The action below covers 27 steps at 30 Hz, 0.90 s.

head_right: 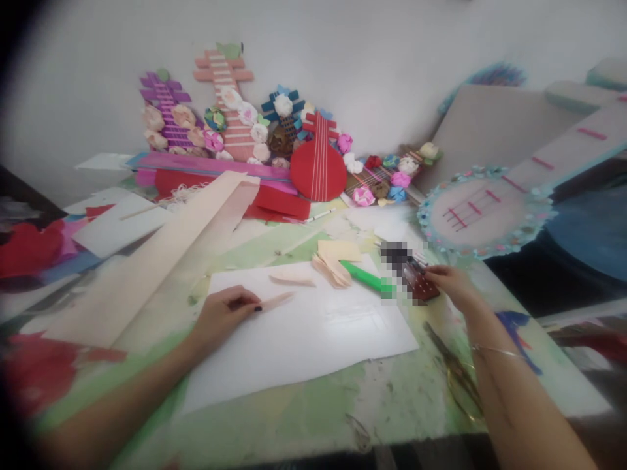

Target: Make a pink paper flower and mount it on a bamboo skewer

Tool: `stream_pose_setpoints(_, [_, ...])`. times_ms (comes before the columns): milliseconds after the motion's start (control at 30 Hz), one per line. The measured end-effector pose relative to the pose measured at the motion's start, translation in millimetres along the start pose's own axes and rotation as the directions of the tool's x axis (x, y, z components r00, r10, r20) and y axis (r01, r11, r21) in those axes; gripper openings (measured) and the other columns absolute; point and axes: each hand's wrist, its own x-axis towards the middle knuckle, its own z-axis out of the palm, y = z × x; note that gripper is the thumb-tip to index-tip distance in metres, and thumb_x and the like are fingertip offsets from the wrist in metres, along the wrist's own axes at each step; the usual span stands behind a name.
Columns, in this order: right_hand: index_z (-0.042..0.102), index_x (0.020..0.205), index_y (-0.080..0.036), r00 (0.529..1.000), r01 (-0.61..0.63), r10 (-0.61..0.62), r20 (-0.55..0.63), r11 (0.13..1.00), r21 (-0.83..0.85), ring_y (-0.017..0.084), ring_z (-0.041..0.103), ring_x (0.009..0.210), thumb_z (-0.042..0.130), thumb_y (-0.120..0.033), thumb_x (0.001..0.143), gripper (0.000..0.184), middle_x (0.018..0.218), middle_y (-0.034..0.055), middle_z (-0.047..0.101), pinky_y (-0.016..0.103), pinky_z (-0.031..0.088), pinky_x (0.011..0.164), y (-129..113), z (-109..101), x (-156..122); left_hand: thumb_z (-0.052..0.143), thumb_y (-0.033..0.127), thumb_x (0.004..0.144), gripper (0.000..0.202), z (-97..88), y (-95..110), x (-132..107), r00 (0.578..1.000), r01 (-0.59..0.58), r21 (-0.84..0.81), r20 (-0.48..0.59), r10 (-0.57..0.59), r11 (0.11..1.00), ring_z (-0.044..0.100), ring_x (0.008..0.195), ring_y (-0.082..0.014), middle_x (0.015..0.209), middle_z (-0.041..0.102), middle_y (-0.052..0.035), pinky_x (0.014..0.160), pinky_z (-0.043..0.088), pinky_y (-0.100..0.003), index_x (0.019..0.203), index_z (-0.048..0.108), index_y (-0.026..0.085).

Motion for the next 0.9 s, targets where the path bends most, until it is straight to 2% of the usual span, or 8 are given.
stream_pose_setpoints(100, [0.069,0.080,-0.009,0.985,-0.135,0.123,0.124,0.986,0.096,0.014,0.059,0.058,0.062,-0.007,0.070,0.012,0.069,0.0097,0.067,0.027,0.046,0.061,-3.0,-0.9,-3.0,0.063,0.023,0.073,0.006,-0.4,-0.1,-0.7,1.000,-0.013,0.013,-0.005,0.013,1.000,0.057,0.070,-0.0142,0.072,0.065,0.0002,0.066,0.041,-0.026,0.070,0.066,0.019])
stream_pose_setpoints(200, [0.066,0.080,-0.012,0.969,-0.218,0.197,0.148,0.964,0.150,0.012,0.056,0.056,0.058,-0.005,0.072,0.013,0.067,0.0065,0.065,0.027,0.045,0.061,-7.2,-0.4,-6.6,0.061,0.023,0.075,0.007,-0.5,-0.3,-1.2,1.000,-0.024,0.020,-0.008,0.024,1.000,0.058,0.072,-0.0141,0.074,0.065,0.0005,0.067,0.042,-0.026,0.072,0.066,0.019])
stream_pose_setpoints(333, [0.065,0.077,-0.014,0.959,-0.263,0.234,0.157,0.944,0.197,0.012,0.055,0.055,0.059,-0.005,0.071,0.012,0.065,0.0045,0.063,0.026,0.044,0.061,-10.2,1.1,-9.1,0.061,0.024,0.075,0.007,-0.5,0.1,-0.8,1.000,-0.024,0.023,-0.009,0.024,0.999,0.058,0.072,-0.0141,0.075,0.066,0.0003,0.068,0.042,-0.026,0.073,0.066,0.019])
stream_pose_setpoints(500, [0.064,0.077,-0.014,0.959,-0.265,0.233,0.161,0.939,0.218,0.013,0.055,0.055,0.057,-0.003,0.069,0.015,0.062,0.0042,0.062,0.026,0.044,0.060,-8.4,1.9,-8.7,0.059,0.024,0.076,0.008,-0.8,1.0,0.1,0.999,-0.038,0.039,-0.013,0.038,0.999,0.059,0.072,-0.0147,0.076,0.066,-0.0006,0.067,0.043,-0.027,0.074,0.066,0.019])
stream_pose_setpoints(667, [0.064,0.077,-0.014,0.967,-0.236,0.207,0.150,0.949,0.210,0.014,0.055,0.056,0.057,-0.005,0.070,0.014,0.065,0.0056,0.063,0.028,0.044,0.061,-6.4,1.2,-7.3,0.054,0.022,0.079,0.013,-0.7,-2.3,0.4,0.995,-0.092,0.034,-0.028,0.093,0.995,0.060,0.079,-0.0157,0.085,0.067,-0.0026,0.072,0.047,-0.028,0.082,0.067,0.019])
stream_pose_setpoints(900, [0.065,0.073,-0.014,0.985,-0.136,0.118,0.127,0.981,0.141,0.015,0.056,0.054,0.057,-0.005,0.070,0.012,0.064,0.0080,0.064,0.030,0.043,0.057,-6.8,1.2,-8.3,0.055,0.021,0.078,0.013,-1.0,-1.2,0.8,0.994,-0.103,0.048,-0.043,0.105,0.993,0.061,0.080,-0.0159,0.085,0.068,-0.0026,0.072,0.048,-0.028,0.082,0.067,0.019])
